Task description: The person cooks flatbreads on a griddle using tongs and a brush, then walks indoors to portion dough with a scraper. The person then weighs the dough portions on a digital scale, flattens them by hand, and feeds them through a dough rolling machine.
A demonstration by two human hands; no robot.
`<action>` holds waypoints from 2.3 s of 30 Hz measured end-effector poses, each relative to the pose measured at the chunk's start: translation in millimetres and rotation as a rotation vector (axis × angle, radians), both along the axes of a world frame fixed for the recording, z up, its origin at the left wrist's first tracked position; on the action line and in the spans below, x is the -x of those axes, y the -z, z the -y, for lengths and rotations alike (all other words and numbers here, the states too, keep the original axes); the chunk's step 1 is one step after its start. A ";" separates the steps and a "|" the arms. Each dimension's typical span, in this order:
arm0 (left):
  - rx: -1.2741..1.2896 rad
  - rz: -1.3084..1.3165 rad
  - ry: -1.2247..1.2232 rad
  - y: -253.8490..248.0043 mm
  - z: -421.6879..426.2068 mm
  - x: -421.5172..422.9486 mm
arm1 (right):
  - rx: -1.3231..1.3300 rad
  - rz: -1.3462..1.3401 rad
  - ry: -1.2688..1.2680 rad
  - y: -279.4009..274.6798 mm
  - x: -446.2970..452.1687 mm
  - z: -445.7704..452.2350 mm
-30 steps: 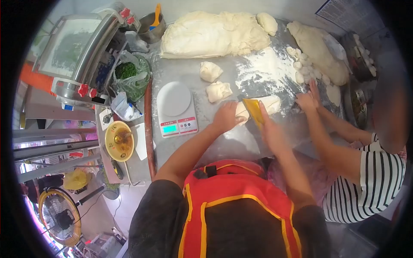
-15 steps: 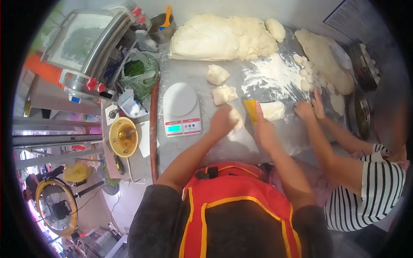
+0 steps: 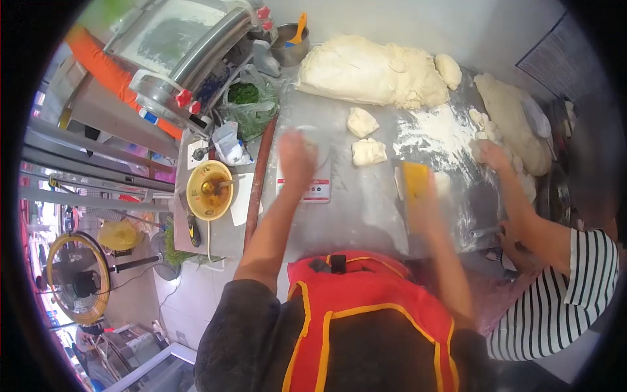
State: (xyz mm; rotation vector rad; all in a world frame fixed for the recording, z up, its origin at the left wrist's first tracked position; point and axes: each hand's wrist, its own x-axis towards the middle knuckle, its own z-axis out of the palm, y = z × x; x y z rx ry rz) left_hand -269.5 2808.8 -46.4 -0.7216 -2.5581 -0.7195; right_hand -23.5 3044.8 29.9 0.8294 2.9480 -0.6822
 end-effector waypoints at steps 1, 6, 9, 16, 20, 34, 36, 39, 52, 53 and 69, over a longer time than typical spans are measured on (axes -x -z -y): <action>-0.110 -0.083 0.070 -0.6 -19.4 -21.2 | -0.056 -0.043 0.005 5.3 -8.7 -7.7; -0.166 0.509 0.698 49.0 -115.2 -104.3 | 0.144 -0.179 0.140 -26.6 -32.3 2.7; -0.073 0.466 0.714 58.5 -166.1 -126.8 | 0.174 -0.224 0.141 -27.5 -43.8 2.6; 0.268 0.551 0.511 27.4 -196.3 -121.8 | 0.176 -0.239 0.218 -40.9 -63.9 7.5; 0.344 0.825 0.670 32.2 -182.0 -114.5 | 0.077 -0.273 0.160 -37.9 -70.1 8.6; -0.185 0.950 0.557 45.2 -61.9 -150.8 | 0.320 0.133 -0.023 -37.8 -52.2 58.4; -0.151 0.917 0.521 49.7 -64.5 -154.1 | 0.229 0.053 -0.089 -19.9 -55.7 60.1; -0.112 0.942 0.473 51.4 -66.9 -156.4 | 0.213 0.146 -0.071 -10.2 -52.0 66.1; -0.148 0.846 0.263 9.3 -52.4 -107.5 | 0.149 0.139 -0.042 19.8 -11.6 75.7; -0.241 0.765 0.206 -6.0 -44.8 -86.0 | 0.144 0.133 -0.050 21.8 -12.5 74.9; 0.243 0.245 0.230 5.0 2.1 49.9 | 0.107 0.123 -0.080 19.9 -12.7 76.5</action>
